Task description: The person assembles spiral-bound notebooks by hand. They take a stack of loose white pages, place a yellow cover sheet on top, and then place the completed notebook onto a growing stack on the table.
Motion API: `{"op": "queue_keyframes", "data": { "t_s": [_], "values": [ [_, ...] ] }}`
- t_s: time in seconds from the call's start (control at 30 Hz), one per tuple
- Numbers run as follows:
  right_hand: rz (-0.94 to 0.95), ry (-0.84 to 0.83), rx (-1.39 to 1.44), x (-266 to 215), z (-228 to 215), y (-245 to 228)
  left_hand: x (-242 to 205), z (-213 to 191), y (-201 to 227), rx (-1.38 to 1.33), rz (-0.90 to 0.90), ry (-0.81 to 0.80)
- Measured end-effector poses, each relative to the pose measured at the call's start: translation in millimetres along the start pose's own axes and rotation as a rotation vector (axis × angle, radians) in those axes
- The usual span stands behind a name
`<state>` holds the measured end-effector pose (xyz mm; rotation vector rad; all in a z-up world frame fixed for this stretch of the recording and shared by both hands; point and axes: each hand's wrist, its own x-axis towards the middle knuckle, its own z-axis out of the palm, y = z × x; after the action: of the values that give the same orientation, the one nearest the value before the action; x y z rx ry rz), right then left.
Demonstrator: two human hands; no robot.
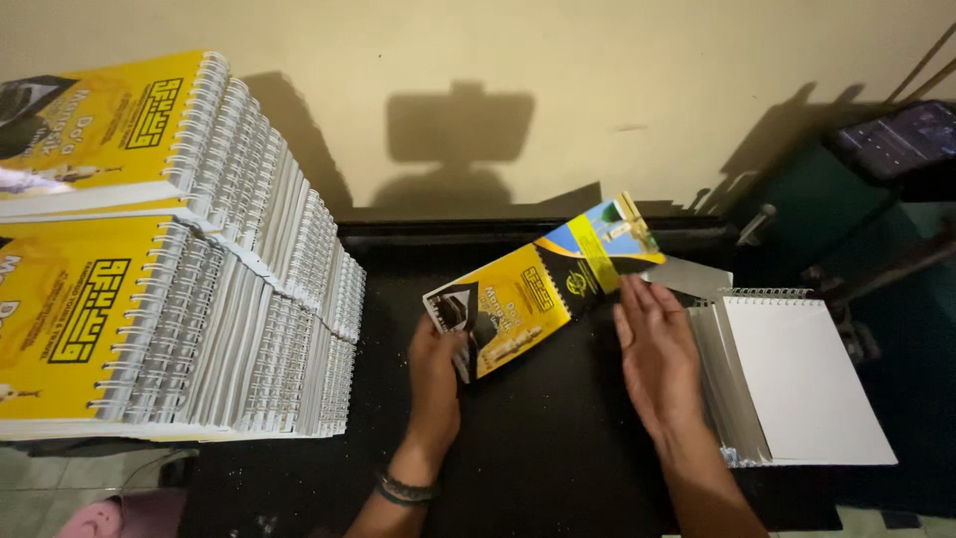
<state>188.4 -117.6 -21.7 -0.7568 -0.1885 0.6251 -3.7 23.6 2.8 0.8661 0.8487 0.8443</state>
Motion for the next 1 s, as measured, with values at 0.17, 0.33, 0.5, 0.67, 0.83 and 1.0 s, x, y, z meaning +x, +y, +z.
{"op": "queue_keyframes", "data": {
  "t_s": [0.17,0.33,0.5,0.67,0.83,1.0],
  "values": [
    [-0.089,-0.125,-0.896,-18.2,9.6,3.7,-5.8,1.0,4.1,-0.110,0.020,-0.053],
    [-0.274,-0.306,-0.950,-26.6,13.9,1.1,11.6,-16.5,-21.9,-0.065,0.327,-0.167],
    [-0.241,-0.324,-0.880,-19.8,0.3,0.1,10.0,-18.6,-17.5,-0.068,0.297,-0.310],
    [-0.125,-0.210,-0.803,-17.1,1.6,15.3,-2.8,5.0,-6.3,0.234,0.134,-0.303],
    [-0.108,-0.147,-0.983,2.5,-18.7,11.2,22.0,-4.4,-34.9,0.414,0.136,-0.287],
    [-0.143,-0.133,-0.916,3.8,-25.6,10.5,30.7,-8.4,-37.2,0.406,0.214,-0.417]
  ]
}}
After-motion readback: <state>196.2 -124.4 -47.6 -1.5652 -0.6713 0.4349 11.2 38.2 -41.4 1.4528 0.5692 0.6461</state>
